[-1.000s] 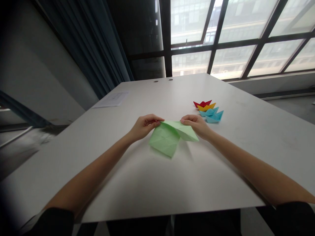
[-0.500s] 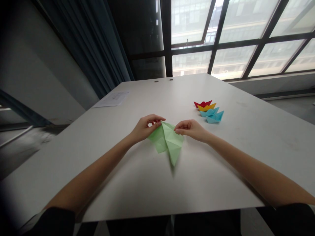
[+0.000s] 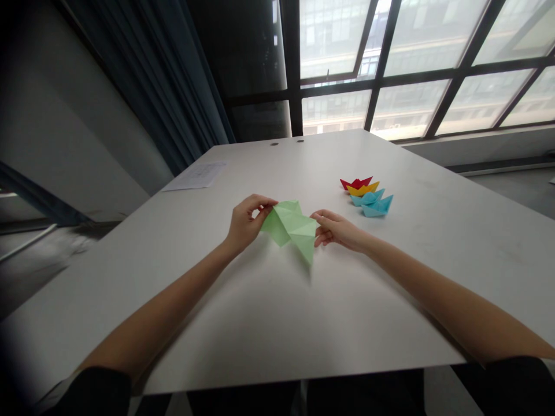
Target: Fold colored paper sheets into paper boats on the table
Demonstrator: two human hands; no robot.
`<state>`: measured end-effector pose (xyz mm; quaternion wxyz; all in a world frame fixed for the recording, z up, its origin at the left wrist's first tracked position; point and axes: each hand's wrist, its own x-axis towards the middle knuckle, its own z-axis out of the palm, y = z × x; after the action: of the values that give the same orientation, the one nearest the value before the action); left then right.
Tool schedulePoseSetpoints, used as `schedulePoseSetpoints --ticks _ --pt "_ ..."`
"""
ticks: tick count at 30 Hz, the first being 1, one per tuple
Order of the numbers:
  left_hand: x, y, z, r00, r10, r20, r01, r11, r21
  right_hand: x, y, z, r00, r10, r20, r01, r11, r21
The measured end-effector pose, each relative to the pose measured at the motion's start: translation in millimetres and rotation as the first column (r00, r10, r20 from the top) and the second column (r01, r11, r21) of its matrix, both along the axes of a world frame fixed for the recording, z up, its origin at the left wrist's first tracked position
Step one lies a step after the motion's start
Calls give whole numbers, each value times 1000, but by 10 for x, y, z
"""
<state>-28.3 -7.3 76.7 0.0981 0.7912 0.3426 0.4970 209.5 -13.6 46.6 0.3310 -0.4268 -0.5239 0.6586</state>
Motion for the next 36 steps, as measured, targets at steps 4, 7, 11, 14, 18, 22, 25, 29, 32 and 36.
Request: schedulePoseSetpoints --ticks 4,7,11,14,18,22,25,29,32,36 --pt "15 -50 -1 986 -68 -152 83 992 93 -41 -17 16 992 -49 -118 53 998 33" --pt "19 -67 -4 971 -82 -226 114 985 132 -25 10 -2 987 -93 -132 104 991 78" --pt "21 -69 5 969 -86 -231 122 981 150 14 56 -41 984 -161 -79 173 969 177" --pt "33 -61 -18 977 -93 -194 118 986 119 29 79 -61 977 -193 -89 209 949 238" --pt "48 3 -170 995 94 28 -92 993 -68 24 94 -65 960 -239 -146 270 928 256" --pt "58 111 -369 906 353 232 -198 841 -503 14 103 -47 927 -311 -210 356 905 233" --pt "91 128 -422 833 453 318 -15 593 -805 18 109 -33 898 -351 -267 403 899 174" --pt "139 75 -382 783 390 485 303 442 -844 31 120 -41 879 -362 -309 408 908 95" --pt "132 69 -344 745 362 560 330 529 -782 39 129 -68 886 -349 -306 387 919 71" --pt "66 126 -304 748 342 569 289 604 -743 54 131 -83 909 -326 -259 367 921 129"
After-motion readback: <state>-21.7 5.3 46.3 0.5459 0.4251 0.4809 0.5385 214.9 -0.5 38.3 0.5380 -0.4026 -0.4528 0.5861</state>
